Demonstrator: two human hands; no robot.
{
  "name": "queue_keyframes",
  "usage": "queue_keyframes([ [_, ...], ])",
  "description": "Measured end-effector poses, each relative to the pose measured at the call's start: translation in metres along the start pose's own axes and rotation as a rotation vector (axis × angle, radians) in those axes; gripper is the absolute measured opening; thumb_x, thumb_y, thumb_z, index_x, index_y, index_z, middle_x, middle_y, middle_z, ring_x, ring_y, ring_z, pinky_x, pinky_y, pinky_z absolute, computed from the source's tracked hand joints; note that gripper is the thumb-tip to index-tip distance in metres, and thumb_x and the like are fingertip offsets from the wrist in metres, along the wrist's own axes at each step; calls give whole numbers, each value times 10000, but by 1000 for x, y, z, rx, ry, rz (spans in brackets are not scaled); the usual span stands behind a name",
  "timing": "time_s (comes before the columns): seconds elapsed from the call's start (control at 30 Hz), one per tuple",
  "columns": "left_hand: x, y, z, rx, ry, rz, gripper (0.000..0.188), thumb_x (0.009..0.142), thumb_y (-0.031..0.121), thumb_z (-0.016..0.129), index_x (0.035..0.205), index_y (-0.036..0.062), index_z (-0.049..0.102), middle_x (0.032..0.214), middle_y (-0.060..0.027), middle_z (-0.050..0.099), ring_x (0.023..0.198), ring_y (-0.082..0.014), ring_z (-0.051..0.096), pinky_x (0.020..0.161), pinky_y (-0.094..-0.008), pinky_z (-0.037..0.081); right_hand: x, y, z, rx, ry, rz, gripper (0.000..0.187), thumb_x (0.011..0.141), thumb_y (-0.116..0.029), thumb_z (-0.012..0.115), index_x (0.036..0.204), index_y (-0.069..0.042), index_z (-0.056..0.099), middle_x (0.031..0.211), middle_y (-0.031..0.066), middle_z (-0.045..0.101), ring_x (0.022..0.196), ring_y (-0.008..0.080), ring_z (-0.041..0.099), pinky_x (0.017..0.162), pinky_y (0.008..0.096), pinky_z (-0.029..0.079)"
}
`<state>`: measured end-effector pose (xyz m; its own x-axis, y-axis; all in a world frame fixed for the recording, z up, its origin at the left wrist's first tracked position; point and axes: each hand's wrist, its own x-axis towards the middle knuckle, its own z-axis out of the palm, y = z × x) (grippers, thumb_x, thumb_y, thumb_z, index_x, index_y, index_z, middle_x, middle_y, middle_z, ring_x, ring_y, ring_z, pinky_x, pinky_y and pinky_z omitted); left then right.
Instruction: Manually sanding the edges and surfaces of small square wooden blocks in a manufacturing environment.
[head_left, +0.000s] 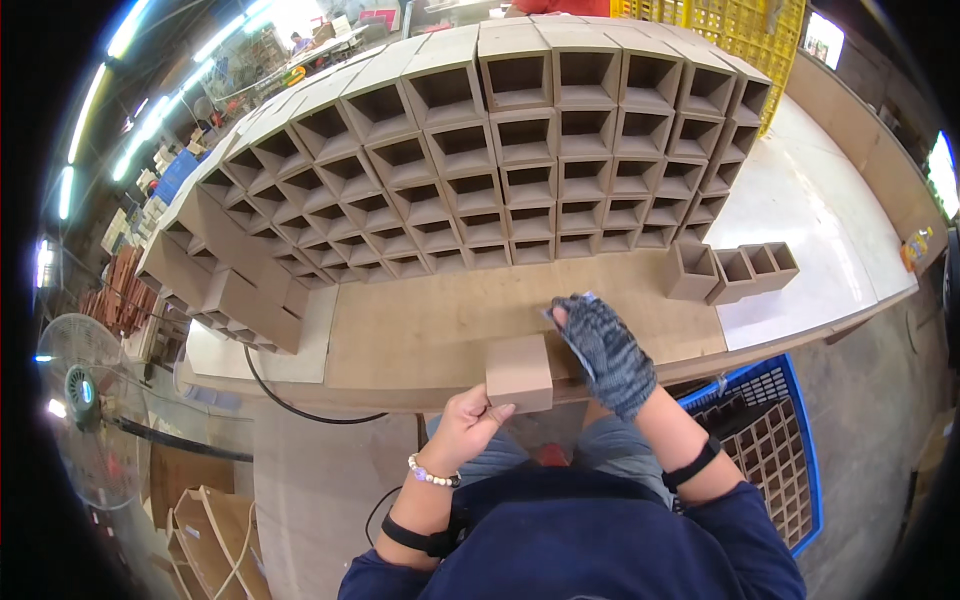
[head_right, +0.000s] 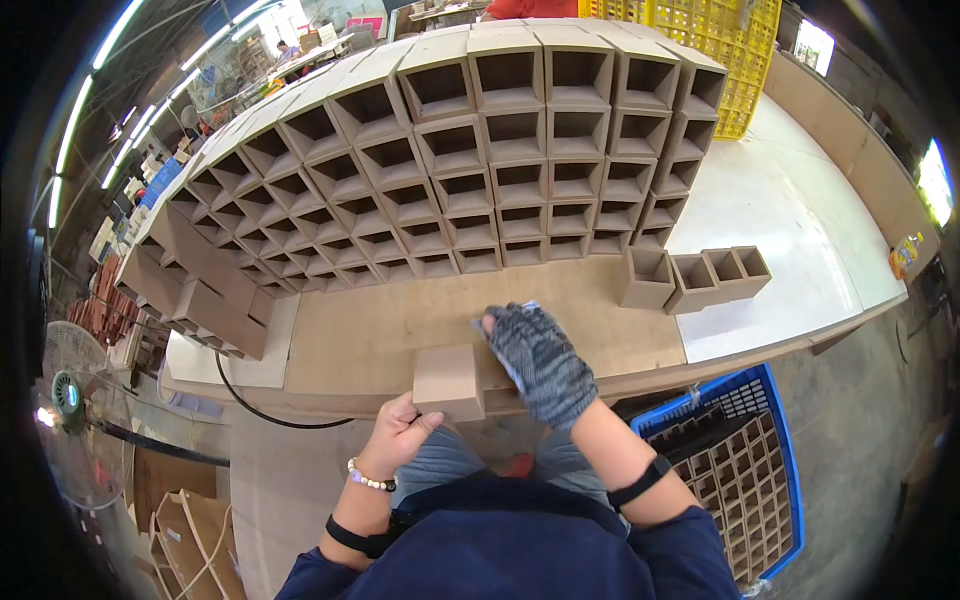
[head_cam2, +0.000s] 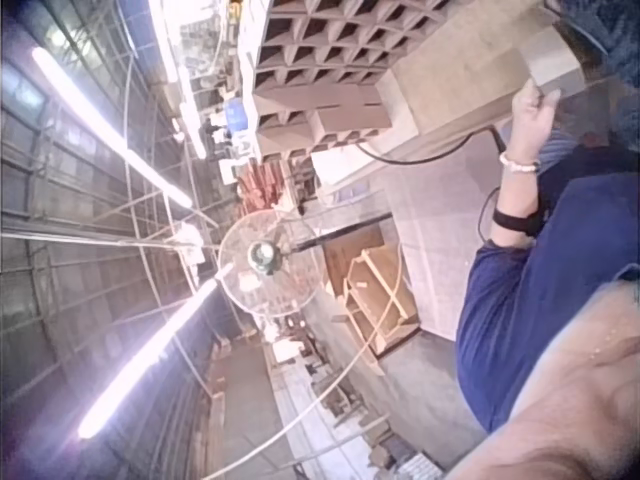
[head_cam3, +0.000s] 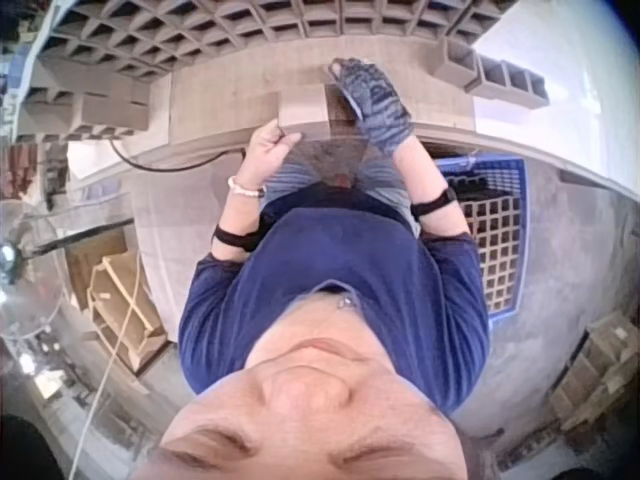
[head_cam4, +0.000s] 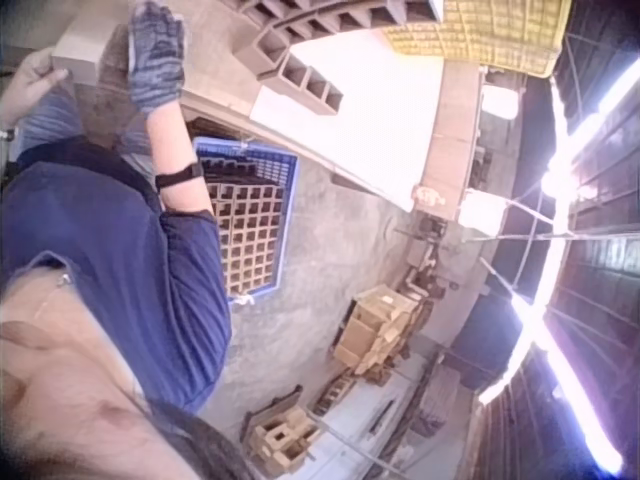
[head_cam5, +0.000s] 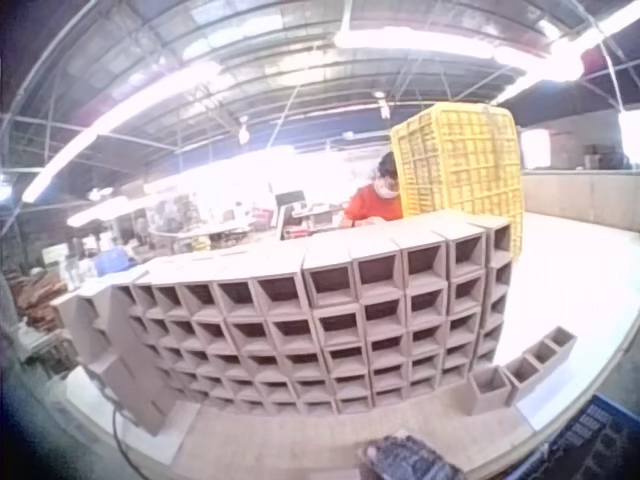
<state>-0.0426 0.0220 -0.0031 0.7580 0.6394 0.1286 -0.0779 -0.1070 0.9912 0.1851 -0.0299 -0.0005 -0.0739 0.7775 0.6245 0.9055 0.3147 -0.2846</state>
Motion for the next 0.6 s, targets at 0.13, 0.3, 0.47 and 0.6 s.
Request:
queue_keyframes([
  [0.13,0,-14,-9,40,-11,-74,222,891,71,560,1091,-23,574,1003,-51,642,909,-92,563,815,-246,450,4,-31,-10,136,-95,-134,315,828,-134,483,1131,-89,553,1114,115,581,1065,279,539,994,431,361],
  [0.3,0,-18,-5,-159,44,-85,219,887,80,572,1081,-20,587,999,-47,636,920,-93,555,813,-244,442,2,15,21,-251,-250,-1,404,839,-175,470,1238,-126,505,1238,102,529,1166,274,484,1045,431,301],
  [0.47,6,-10,-5,-610,145,-324,225,872,81,592,1065,-33,585,1018,-55,628,921,-98,557,819,-230,430,7,14,2,-291,-233,169,478,841,-116,437,1319,-114,426,1315,123,467,1212,298,440,1046,442,296],
  [0.6,12,3,12,-386,163,-193,235,878,80,583,1082,-34,562,1067,-79,616,935,-106,566,838,-239,431,0,6,-21,-40,-113,385,660,703,-22,561,1337,-22,377,1344,199,411,1238,334,402,1057,398,300],
])
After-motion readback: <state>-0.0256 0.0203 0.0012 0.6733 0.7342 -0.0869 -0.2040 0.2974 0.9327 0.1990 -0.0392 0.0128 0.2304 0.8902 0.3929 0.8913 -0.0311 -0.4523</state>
